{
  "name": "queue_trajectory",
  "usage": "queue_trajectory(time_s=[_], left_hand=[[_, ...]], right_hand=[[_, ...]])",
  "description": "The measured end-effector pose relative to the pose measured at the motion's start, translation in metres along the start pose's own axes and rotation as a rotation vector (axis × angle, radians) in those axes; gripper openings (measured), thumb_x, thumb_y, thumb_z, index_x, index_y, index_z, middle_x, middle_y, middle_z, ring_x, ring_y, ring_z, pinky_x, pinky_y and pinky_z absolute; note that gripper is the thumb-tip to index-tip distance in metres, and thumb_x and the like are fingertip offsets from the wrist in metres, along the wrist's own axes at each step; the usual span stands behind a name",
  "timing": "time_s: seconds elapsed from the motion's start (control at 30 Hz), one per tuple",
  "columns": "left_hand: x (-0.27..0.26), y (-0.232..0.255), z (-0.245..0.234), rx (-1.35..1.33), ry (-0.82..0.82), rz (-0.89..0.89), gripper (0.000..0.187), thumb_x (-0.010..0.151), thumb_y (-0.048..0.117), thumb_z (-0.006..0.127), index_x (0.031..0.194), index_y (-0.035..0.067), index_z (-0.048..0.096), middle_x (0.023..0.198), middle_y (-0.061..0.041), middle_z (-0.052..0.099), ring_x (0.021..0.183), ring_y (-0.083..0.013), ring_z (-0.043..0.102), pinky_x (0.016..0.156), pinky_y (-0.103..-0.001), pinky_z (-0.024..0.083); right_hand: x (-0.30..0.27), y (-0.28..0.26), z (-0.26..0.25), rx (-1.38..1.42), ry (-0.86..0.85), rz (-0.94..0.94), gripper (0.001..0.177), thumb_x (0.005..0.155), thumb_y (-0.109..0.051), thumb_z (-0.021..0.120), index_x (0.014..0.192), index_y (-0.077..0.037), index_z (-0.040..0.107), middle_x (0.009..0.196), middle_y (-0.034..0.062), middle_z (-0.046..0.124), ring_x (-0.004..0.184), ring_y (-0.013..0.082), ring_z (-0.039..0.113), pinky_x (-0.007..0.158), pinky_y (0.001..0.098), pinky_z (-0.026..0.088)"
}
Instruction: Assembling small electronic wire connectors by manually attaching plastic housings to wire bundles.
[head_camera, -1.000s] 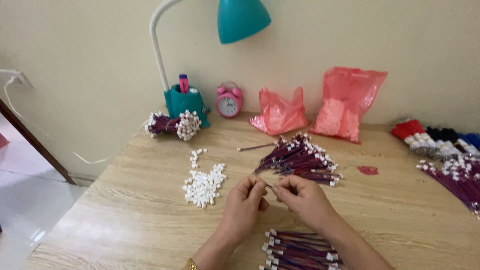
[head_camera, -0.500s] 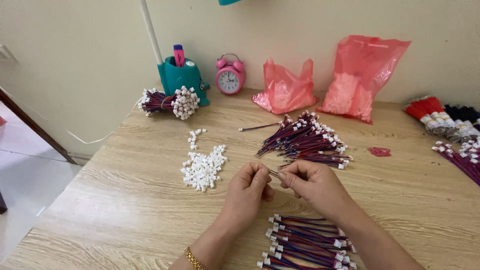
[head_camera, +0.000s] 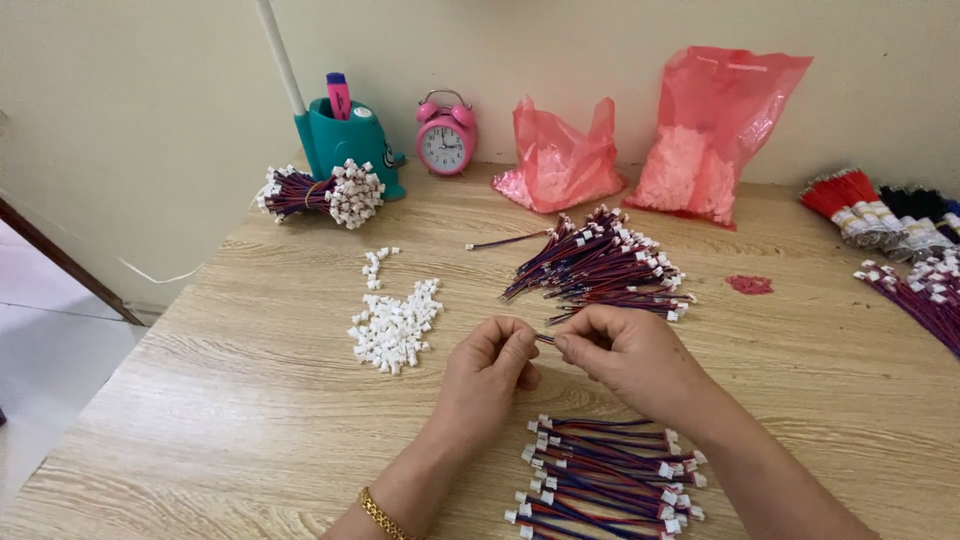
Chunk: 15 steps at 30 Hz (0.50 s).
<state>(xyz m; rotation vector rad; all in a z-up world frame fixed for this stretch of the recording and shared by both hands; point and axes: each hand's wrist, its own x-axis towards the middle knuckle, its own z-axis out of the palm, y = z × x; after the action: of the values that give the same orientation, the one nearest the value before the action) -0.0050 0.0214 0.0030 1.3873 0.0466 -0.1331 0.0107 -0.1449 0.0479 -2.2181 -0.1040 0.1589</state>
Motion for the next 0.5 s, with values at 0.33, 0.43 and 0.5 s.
queue_trajectory(time_s=[0.33, 0.43, 0.5], left_hand=[[-0.011, 0.011, 0.007, 0.06, 0.018, -0.015, 0.017, 0.101, 0.022, 0.05, 0.089, 0.011, 0.054, 0.067, -0.008, 0.061, 0.061, -0.0164, 0.057, 0.058, -0.029, 0.047], [-0.004, -0.003, 0.008, 0.069, 0.037, 0.055, 0.016, 0.101, 0.021, 0.051, 0.088, 0.012, 0.055, 0.066, -0.006, 0.06, 0.06, -0.0148, 0.055, 0.057, -0.029, 0.046], [0.003, -0.018, 0.008, -0.019, 0.07, 0.255, 0.019, 0.099, 0.021, 0.053, 0.087, 0.007, 0.058, 0.06, -0.007, 0.057, 0.056, -0.0156, 0.061, 0.054, -0.025, 0.05]], right_hand=[[0.004, 0.003, 0.008, 0.02, 0.027, -0.038, 0.017, 0.083, -0.027, 0.071, 0.088, -0.014, 0.081, 0.08, -0.0076, 0.076, 0.073, 0.0023, 0.059, 0.072, 0.0207, 0.047], [0.005, 0.004, 0.009, -0.01, 0.042, -0.073, 0.018, 0.082, -0.027, 0.071, 0.091, -0.015, 0.081, 0.084, -0.0067, 0.08, 0.076, 0.0025, 0.065, 0.075, 0.0209, 0.05], [0.007, 0.003, 0.009, 0.076, 0.035, -0.154, 0.016, 0.087, -0.016, 0.068, 0.093, -0.007, 0.08, 0.073, 0.0148, 0.074, 0.069, 0.02, 0.067, 0.068, 0.0348, 0.054]])
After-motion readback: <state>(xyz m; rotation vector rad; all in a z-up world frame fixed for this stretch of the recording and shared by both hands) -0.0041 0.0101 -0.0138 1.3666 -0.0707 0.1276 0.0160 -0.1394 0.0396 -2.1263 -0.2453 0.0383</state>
